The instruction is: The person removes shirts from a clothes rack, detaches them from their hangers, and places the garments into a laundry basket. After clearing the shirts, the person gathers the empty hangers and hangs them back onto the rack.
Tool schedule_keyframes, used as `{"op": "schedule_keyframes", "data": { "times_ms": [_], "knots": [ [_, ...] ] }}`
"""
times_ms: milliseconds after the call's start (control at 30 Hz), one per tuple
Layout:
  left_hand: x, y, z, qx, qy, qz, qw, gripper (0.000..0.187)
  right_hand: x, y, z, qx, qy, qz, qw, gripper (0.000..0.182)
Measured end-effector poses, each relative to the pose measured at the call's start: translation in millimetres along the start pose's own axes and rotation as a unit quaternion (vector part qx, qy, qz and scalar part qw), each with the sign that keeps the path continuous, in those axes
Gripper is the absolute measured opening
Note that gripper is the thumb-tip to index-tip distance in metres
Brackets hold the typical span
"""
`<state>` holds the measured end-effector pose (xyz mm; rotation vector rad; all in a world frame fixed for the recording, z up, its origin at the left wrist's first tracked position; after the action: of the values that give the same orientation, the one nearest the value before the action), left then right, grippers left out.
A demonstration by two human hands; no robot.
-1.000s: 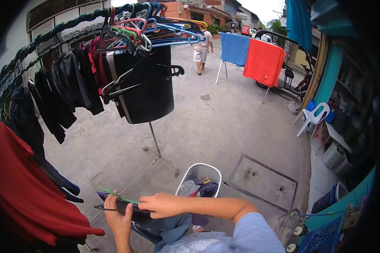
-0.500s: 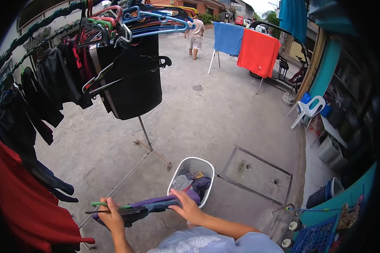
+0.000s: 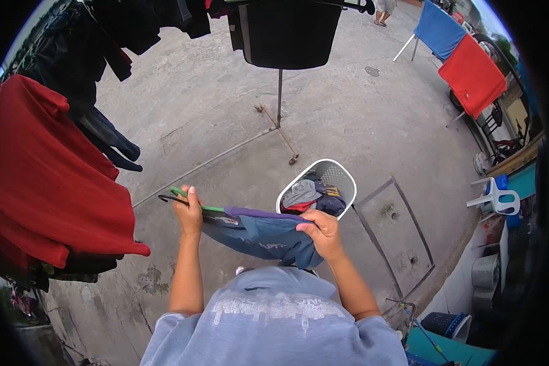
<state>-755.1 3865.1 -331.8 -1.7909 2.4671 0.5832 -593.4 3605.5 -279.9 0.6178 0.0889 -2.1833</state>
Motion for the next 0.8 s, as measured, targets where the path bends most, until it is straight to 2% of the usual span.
{"op": "schedule_keyframes", "data": {
  "times_ms": [100,133,233,267,333,400,433,467,500,567,600,633,700,767,800],
  "knots": [
    [4.0,6.5,22.9,0.029,0.057,0.004,0.998,0.031,9.5,4.3,1.6,0.041,-0.007,-0.093,0.995,0.016],
    [7.4,7.2,31.3,0.047,0.084,0.006,0.995,0.031,18.0,8.0,-6.2,0.023,-0.019,-0.178,0.983,0.016],
    [13.7,11.0,58.8,0.090,0.155,0.022,0.984,0.028,31.7,14.4,-26.4,-0.026,-0.058,-0.248,0.967,0.016],
    [15.4,10.2,67.5,0.132,0.192,0.019,0.972,0.027,35.1,14.2,-32.7,-0.026,-0.077,-0.264,0.961,0.016],
    [17.4,6.6,83.7,0.214,0.261,0.014,0.941,0.025,41.5,18.7,-43.3,-0.063,-0.088,-0.357,0.928,0.014],
    [19.7,8.5,107.9,0.322,0.380,-0.015,0.867,0.024,48.1,22.4,-51.6,-0.091,-0.091,-0.418,0.900,0.013],
    [20.8,10.2,115.8,0.370,0.436,-0.027,0.820,0.023,49.4,20.3,-56.8,-0.074,-0.107,-0.368,0.921,0.013],
    [22.6,11.6,120.8,0.391,0.457,-0.013,0.799,0.023,54.0,18.9,-62.5,-0.056,-0.125,-0.320,0.937,0.013],
    [20.1,10.0,122.7,0.388,0.419,0.003,0.821,0.024,59.0,18.9,-65.6,-0.038,-0.143,-0.275,0.950,0.014],
    [16.9,1.6,90.4,0.381,0.349,0.049,0.855,0.024,45.4,-5.2,-50.9,0.073,-0.180,-0.099,0.976,0.018],
    [17.8,-14.0,62.3,0.383,0.321,0.063,0.864,0.026,46.1,-24.5,-55.4,0.088,-0.174,-0.022,0.980,0.020],
    [21.0,-27.8,37.2,0.354,0.284,0.097,0.886,0.027,49.4,-45.8,-64.6,0.093,-0.108,0.026,0.989,0.021],
    [27.9,-48.7,-10.6,0.299,0.196,0.161,0.920,0.030,60.2,-74.3,-80.6,0.130,-0.077,0.065,0.986,0.023],
    [32.9,-53.5,-53.4,0.318,0.144,0.196,0.916,0.031,73.0,-80.7,-115.2,0.112,-0.171,0.075,0.976,0.024],
    [26.2,-52.7,-57.2,0.395,0.183,0.193,0.880,0.032,78.9,-71.5,-133.7,0.139,-0.109,0.007,0.984,0.022]
  ]
}}
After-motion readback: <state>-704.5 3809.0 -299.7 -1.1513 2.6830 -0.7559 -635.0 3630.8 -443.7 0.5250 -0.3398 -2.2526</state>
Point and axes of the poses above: each hand's wrist, its own x-axis away from the middle knuckle, its own y-axis out of the back of the hand, z = x × y, the point moved 4 cm from there along -x, towards the middle knuckle, and after that the axes turned 7 degrees about y, right-handed, at the moved point
